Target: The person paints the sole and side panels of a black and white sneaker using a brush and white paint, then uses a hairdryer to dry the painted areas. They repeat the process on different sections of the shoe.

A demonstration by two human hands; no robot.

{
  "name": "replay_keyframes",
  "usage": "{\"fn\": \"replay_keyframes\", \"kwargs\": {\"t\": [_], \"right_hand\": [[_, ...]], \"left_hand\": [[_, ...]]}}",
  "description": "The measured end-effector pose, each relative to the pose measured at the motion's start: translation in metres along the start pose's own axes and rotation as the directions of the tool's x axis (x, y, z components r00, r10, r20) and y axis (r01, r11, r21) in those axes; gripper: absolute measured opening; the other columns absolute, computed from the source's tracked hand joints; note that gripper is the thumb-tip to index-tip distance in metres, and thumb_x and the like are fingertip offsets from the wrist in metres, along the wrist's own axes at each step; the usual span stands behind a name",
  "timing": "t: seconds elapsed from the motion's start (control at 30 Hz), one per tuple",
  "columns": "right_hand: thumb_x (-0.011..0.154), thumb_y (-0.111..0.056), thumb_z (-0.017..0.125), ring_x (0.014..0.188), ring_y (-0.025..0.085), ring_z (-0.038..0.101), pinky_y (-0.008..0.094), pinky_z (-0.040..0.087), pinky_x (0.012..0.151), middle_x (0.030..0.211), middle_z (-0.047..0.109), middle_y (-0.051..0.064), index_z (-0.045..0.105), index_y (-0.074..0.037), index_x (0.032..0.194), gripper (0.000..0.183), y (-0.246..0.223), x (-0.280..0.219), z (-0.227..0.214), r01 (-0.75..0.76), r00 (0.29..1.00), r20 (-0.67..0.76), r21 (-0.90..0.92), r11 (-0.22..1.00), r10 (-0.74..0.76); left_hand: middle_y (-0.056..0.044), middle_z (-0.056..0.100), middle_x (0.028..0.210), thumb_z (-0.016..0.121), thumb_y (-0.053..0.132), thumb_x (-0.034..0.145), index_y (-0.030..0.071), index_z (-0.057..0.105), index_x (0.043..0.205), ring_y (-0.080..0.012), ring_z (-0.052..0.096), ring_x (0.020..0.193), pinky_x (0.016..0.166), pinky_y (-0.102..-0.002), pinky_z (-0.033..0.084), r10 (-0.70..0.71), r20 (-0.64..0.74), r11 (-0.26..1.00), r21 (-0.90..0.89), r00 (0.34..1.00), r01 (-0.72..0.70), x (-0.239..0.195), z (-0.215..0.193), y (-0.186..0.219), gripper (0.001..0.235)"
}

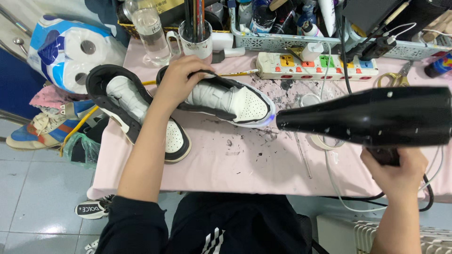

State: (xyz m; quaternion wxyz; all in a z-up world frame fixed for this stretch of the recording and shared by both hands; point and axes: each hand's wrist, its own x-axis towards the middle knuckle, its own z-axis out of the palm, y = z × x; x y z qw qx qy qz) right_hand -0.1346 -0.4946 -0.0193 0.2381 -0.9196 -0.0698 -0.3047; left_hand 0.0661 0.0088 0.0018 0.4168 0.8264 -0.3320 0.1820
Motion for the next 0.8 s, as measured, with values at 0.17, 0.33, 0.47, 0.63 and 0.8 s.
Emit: {"fn": "replay_keyframes", "kwargs": {"t": [0.17, 0.33, 0.47, 0.63, 0.8], "right_hand": [[0.079, -0.004, 0.087, 0.064, 0.016, 0.064, 0.027, 0.049, 0.064, 0.082, 0.070, 0.007, 0.073, -0.002, 0.104, 0.029, -0.005, -0.016, 0.003, -0.095, 0.994, 0.046, 0.025, 0.995, 0.094], [0.083, -0.004, 0.085, 0.080, 0.016, 0.068, 0.026, 0.052, 0.077, 0.092, 0.070, 0.008, 0.071, -0.003, 0.105, 0.026, -0.004, -0.014, 0.008, 0.038, 0.999, -0.018, 0.004, 0.999, -0.038], [0.086, -0.005, 0.083, 0.086, 0.019, 0.070, 0.027, 0.053, 0.081, 0.097, 0.071, 0.010, 0.070, -0.003, 0.107, 0.025, -0.006, -0.003, 0.006, 0.032, 0.998, -0.052, 0.002, 0.999, -0.032], [0.085, -0.004, 0.083, 0.091, 0.025, 0.070, 0.031, 0.054, 0.085, 0.102, 0.070, 0.013, 0.067, -0.002, 0.112, 0.031, -0.015, 0.033, 0.004, 0.080, 0.997, 0.003, -0.032, 0.996, -0.080], [0.085, -0.006, 0.085, 0.086, 0.028, 0.069, 0.032, 0.052, 0.079, 0.097, 0.069, 0.016, 0.068, -0.001, 0.113, 0.033, -0.037, 0.081, 0.008, 0.129, 0.989, 0.068, -0.010, 0.992, -0.128]], "left_hand": [[-0.010, 0.070, 0.099, 0.074, 0.000, 0.089, 0.004, 0.075, 0.106, -0.0290, 0.068, 0.095, 0.083, -0.038, 0.052, -0.068, 0.024, 0.998, 0.003, 0.997, 0.068, 0.003, 0.006, -0.003, 0.018], [-0.009, 0.071, 0.102, 0.074, 0.001, 0.089, 0.006, 0.074, 0.107, -0.0284, 0.068, 0.099, 0.086, -0.038, 0.053, -0.026, 0.006, 1.000, -0.006, 1.000, 0.026, 0.001, 0.004, -0.001, 0.019], [-0.009, 0.071, 0.104, 0.075, 0.003, 0.089, 0.008, 0.075, 0.109, -0.0289, 0.065, 0.104, 0.092, -0.040, 0.049, 0.038, -0.027, 0.998, 0.058, 0.999, -0.037, -0.010, 0.003, 0.008, 0.020], [-0.007, 0.071, 0.104, 0.077, 0.005, 0.086, 0.009, 0.075, 0.108, -0.0268, 0.064, 0.105, 0.096, -0.039, 0.045, 0.066, -0.073, 0.988, 0.142, 0.995, -0.055, -0.030, 0.002, 0.022, 0.023], [-0.004, 0.070, 0.103, 0.079, 0.004, 0.083, 0.011, 0.076, 0.108, -0.0248, 0.065, 0.105, 0.098, -0.039, 0.045, 0.124, -0.119, 0.980, 0.173, 0.985, -0.103, -0.040, 0.001, 0.032, 0.026]]}}
